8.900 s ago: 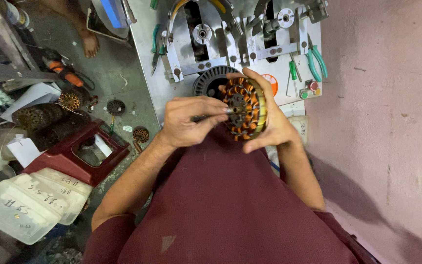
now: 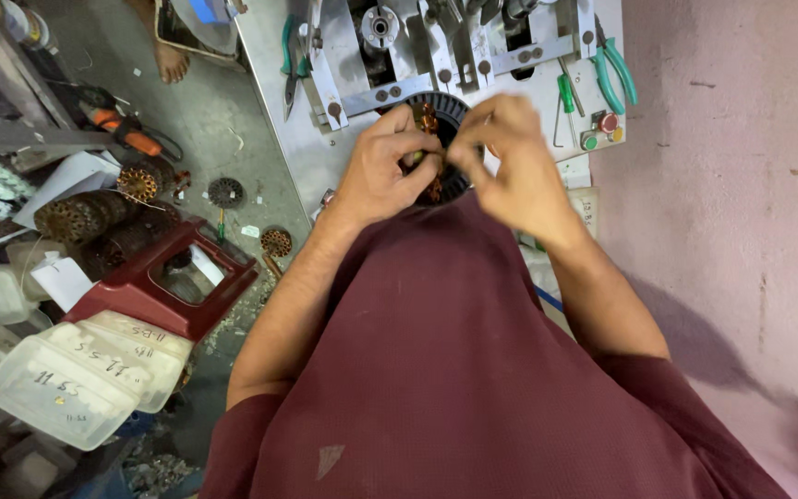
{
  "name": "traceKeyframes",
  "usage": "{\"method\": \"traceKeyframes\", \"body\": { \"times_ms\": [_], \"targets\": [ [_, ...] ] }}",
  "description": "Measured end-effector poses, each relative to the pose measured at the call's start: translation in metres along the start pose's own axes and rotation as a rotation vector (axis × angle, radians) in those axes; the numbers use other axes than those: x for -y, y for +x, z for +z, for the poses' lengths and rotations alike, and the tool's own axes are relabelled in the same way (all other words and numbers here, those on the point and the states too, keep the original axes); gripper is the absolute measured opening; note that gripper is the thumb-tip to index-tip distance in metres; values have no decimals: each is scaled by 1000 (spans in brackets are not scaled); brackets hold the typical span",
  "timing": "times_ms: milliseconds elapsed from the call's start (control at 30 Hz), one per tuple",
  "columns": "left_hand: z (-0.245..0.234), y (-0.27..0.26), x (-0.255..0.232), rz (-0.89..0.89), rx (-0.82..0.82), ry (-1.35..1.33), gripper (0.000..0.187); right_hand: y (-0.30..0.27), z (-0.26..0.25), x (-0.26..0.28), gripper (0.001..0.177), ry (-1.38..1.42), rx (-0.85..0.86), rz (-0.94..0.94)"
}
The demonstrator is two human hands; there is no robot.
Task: The person holds a motor stator and uses a screwdriver to adjust internal components. They then use pliers to trim or bend wires and continue adjusting the stator with the screwdriver.
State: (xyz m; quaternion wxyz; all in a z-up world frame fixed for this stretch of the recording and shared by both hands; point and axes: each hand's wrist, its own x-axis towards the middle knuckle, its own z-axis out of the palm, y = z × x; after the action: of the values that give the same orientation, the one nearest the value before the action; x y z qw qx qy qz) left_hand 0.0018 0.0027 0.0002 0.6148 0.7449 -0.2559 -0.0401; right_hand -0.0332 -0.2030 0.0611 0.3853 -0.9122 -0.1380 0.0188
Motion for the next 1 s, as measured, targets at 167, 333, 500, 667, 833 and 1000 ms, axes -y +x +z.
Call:
{"method": "traceKeyframes", "body": {
  "times_ms": [167,333,500,667,833,1000],
  "targets": [
    [-3,5,-3,-5,0,-18,11,5,-1,6,9,-63,71,65],
    [1,0,-1,-7,-3,-4,11,2,-1,0,6,11,-23,57],
    [-5,6,-4,-13,21,1,10,5,2,4,6,-5,45,34],
    [-4,4,-3,-6,37,-1,12,0,-2,4,5,8,-63,23],
    [-18,22,-16,-38,150,91,11,10,-2,11,5,-92,36,52],
    [-30,49,-15,5,271,218,12,-5,-11,12,6,-13,18,62]
  ]
}}
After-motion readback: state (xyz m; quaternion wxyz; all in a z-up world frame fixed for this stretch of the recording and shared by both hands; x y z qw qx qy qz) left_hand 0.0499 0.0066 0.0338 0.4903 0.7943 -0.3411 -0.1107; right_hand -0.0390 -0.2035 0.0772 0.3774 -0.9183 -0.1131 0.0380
